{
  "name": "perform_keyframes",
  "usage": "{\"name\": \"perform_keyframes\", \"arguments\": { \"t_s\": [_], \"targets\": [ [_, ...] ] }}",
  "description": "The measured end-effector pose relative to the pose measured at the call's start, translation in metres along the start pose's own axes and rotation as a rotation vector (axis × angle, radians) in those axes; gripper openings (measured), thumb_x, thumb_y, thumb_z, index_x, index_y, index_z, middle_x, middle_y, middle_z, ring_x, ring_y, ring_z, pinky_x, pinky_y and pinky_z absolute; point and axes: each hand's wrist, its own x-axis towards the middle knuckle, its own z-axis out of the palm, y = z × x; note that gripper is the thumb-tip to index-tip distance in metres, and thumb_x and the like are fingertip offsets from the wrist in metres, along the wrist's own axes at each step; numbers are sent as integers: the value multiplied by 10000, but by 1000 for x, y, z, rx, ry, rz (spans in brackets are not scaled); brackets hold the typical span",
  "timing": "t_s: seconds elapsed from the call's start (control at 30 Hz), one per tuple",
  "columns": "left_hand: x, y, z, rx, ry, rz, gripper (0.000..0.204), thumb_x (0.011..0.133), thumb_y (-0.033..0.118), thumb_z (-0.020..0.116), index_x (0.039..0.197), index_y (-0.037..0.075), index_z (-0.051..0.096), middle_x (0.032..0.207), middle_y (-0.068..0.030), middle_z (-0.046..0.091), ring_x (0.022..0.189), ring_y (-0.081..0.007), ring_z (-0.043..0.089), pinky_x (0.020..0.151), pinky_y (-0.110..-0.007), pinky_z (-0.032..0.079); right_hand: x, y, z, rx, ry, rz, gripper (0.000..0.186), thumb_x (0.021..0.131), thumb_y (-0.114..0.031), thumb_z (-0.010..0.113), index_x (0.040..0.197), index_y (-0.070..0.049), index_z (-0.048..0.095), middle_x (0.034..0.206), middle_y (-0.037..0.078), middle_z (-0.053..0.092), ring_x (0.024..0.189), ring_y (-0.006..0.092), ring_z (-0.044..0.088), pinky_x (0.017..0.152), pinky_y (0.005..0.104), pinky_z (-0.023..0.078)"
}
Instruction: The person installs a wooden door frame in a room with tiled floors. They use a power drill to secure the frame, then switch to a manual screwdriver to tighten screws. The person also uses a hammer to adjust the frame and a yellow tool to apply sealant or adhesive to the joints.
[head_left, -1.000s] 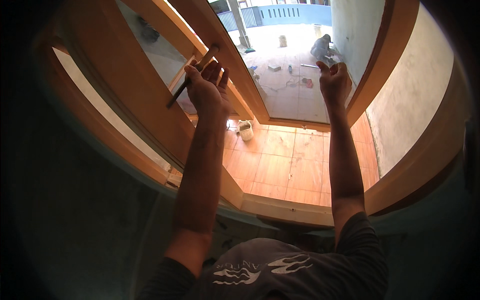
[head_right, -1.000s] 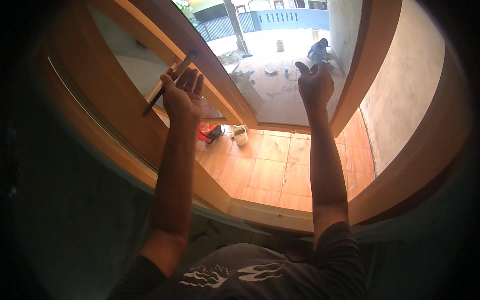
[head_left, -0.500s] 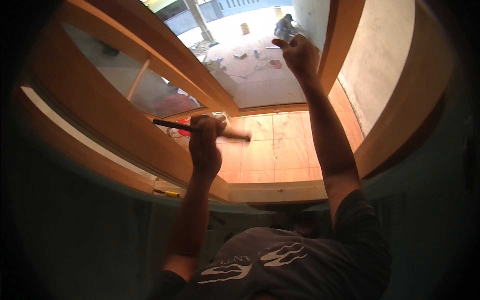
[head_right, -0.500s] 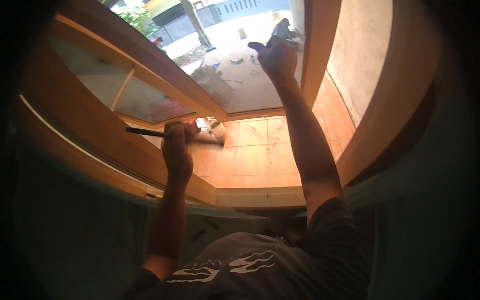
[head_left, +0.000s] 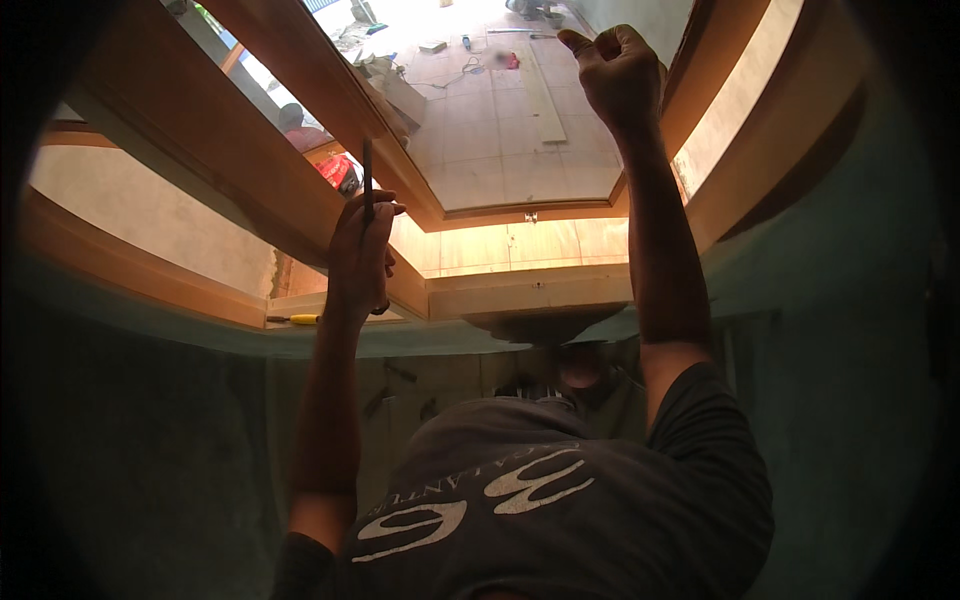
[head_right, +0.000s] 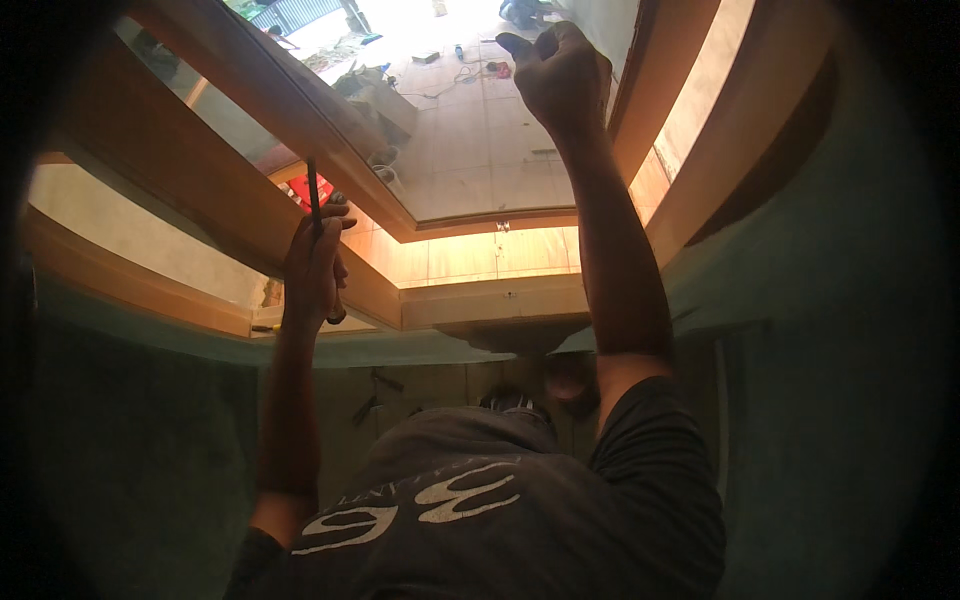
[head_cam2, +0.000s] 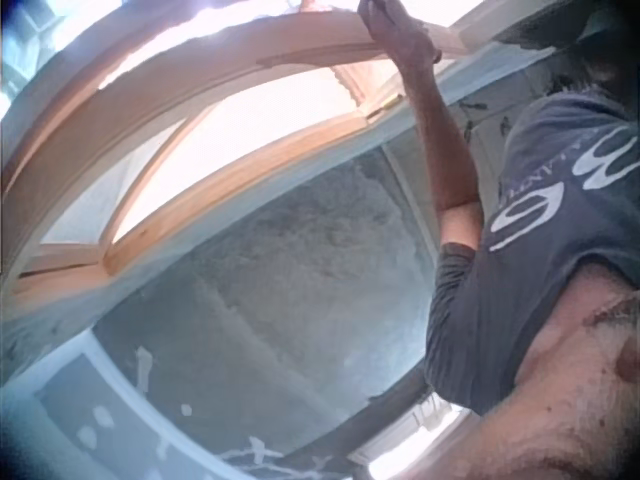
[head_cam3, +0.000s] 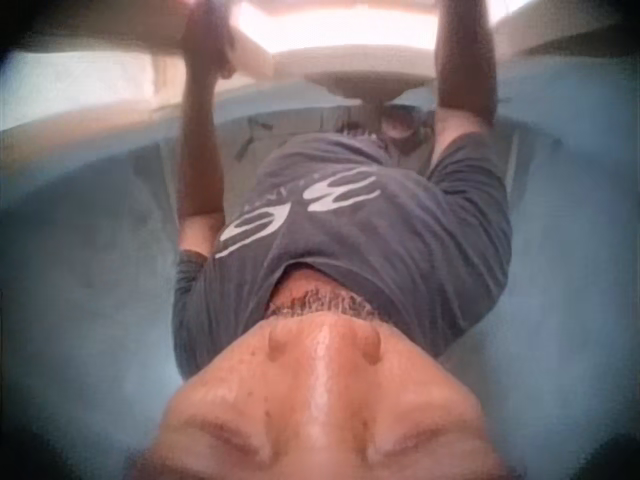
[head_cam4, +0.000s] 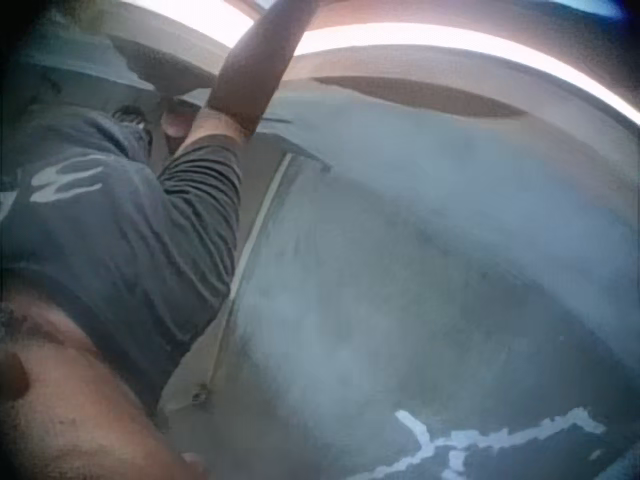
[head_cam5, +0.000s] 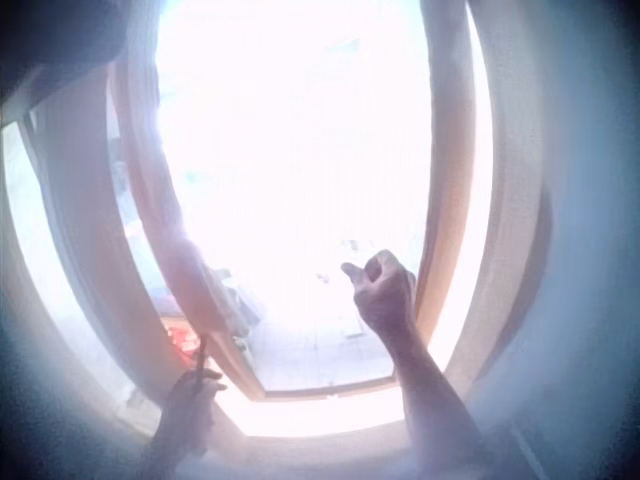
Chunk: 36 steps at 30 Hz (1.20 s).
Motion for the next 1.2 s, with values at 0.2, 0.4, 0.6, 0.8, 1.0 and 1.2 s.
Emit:
{"name": "perform_keyframes", "arguments": {
  "t_s": [0.2,0.4,0.6,0.8,1.0,1.2],
  "targets": [
    [-17,5,-10,68,-28,-35,324,1059,301,541,1237,41,620,965,-16,645,570,-29,509,500,-206,448,-18,-12,-27,55,-80,4,308,880,-298,800,887,-19,672,822,102,730,772,187,694,746,323,542],
    [-48,2,-36,42,2,-48,289,1048,286,560,1232,75,627,980,-24,681,560,-26,501,497,-200,435,-60,-2,-39,216,-17,-122,204,929,-204,734,934,-8,678,856,98,735,810,171,694,767,316,545],
    [-110,-37,-62,48,30,-150,330,1040,325,574,1135,25,676,1093,-91,693,584,-36,538,499,-213,455,-218,84,-18,-98,-340,373,331,993,-282,548,910,19,657,850,286,665,812,438,697,732,500,525],
    [-199,-102,-83,61,-11,-211,308,1064,263,551,1076,-11,692,1119,-107,690,593,-41,578,476,-213,483,-339,150,12,-299,-806,615,363,868,-265,662,1087,21,704,1074,272,715,1072,419,682,934,488,525],
    [-264,-132,-88,-9,136,-452,333,1056,315,554,1131,22,694,928,-41,700,506,-38,505,439,-236,418,-344,150,24,-359,-870,601,367,873,-328,671,1063,-16,705,1069,261,713,1048,429,680,906,503,527],
    [-281,-144,-85,-43,243,-574,346,1048,326,565,1102,19,715,868,-35,693,491,-41,482,434,-231,405,-339,145,39,-302,-811,562,304,908,-323,574,1033,-93,728,1049,236,718,1023,449,672,888,533,524]
  ]
}}
